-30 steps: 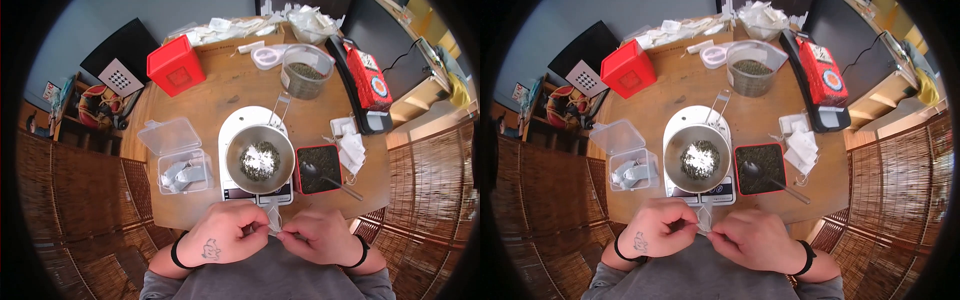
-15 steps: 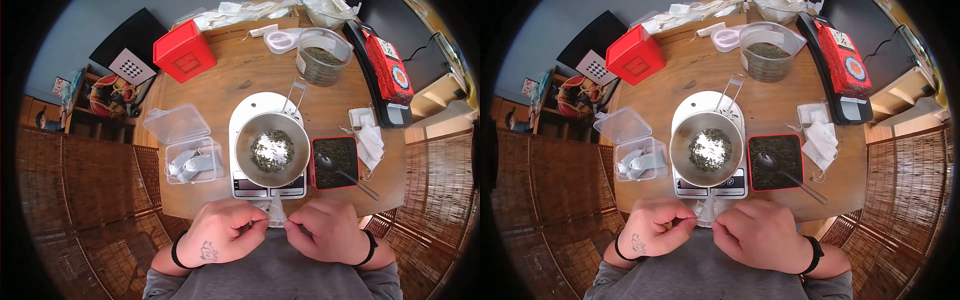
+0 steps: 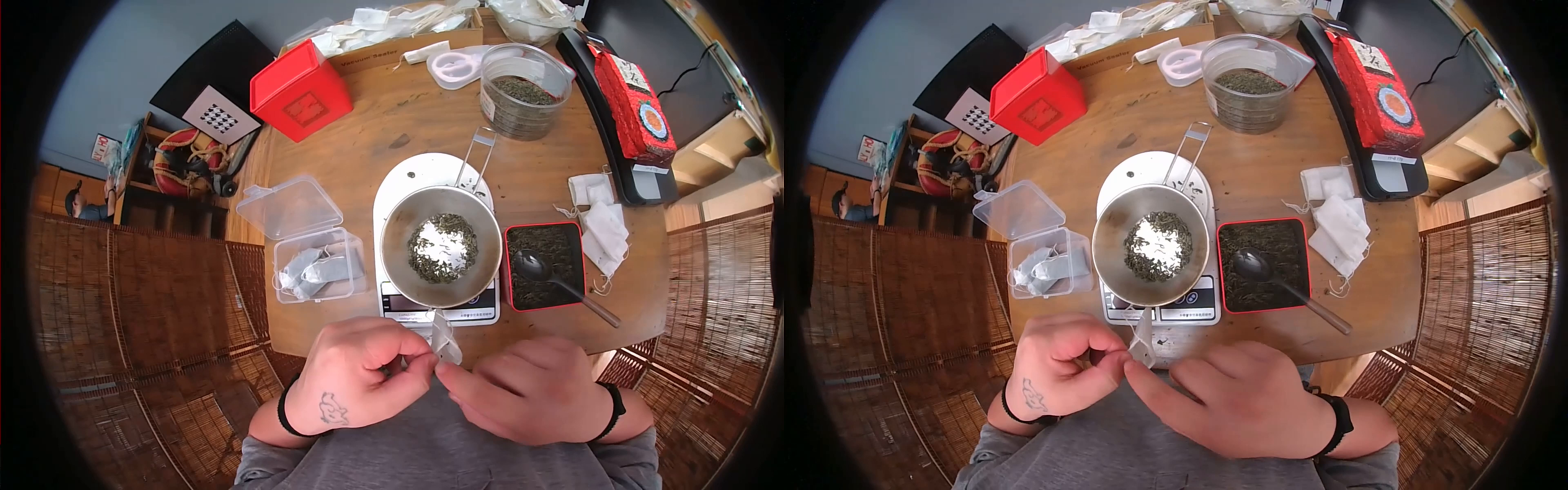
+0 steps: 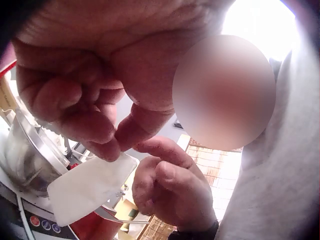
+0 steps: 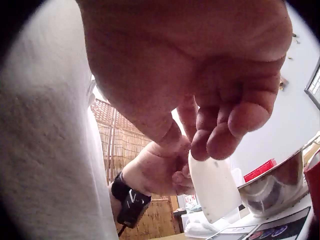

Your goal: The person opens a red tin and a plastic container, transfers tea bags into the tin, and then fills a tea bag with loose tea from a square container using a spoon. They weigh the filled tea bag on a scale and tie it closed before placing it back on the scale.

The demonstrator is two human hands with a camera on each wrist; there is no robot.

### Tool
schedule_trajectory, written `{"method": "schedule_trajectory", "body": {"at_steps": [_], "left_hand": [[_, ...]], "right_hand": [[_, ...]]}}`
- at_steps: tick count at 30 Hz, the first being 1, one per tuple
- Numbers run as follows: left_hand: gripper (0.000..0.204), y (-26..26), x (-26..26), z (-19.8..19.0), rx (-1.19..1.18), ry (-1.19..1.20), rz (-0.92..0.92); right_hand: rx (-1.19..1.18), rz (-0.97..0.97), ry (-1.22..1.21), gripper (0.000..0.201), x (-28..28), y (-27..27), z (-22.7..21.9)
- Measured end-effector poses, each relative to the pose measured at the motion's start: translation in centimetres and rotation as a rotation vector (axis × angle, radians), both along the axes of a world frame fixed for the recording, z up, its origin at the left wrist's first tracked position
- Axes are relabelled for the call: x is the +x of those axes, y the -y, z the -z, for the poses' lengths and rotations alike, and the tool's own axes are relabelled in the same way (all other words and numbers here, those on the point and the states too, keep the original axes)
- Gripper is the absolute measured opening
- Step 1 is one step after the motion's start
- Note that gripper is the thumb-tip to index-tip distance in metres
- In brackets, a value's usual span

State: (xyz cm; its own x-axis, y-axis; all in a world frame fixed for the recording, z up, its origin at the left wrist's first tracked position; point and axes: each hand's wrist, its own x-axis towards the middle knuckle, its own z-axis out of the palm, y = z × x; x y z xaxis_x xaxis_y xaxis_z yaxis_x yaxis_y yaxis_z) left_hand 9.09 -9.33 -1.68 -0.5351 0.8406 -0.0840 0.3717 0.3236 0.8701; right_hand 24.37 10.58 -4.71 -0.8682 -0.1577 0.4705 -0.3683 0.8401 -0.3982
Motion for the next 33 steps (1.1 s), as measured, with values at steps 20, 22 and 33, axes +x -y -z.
{"method": "schedule_trajectory", "body": {"at_steps": [20,22,33], "left_hand": [[0.009,-1.5,0.1,0.2,0.050,-0.153,-0.033],[0.008,-1.6,-0.3,-0.1,0.051,-0.208,0.031],[0.007,-1.8,-2.5,-1.9,0.087,-0.314,-0.136]], "right_hand": [[0.234,0.158,-0.037,0.010,-1.4,1.4,0.8],[0.235,0.196,-0.020,0.010,-1.4,1.4,0.6],[-0.264,0.175,0.068,0.019,4.6,-3.0,-1.1]]}}
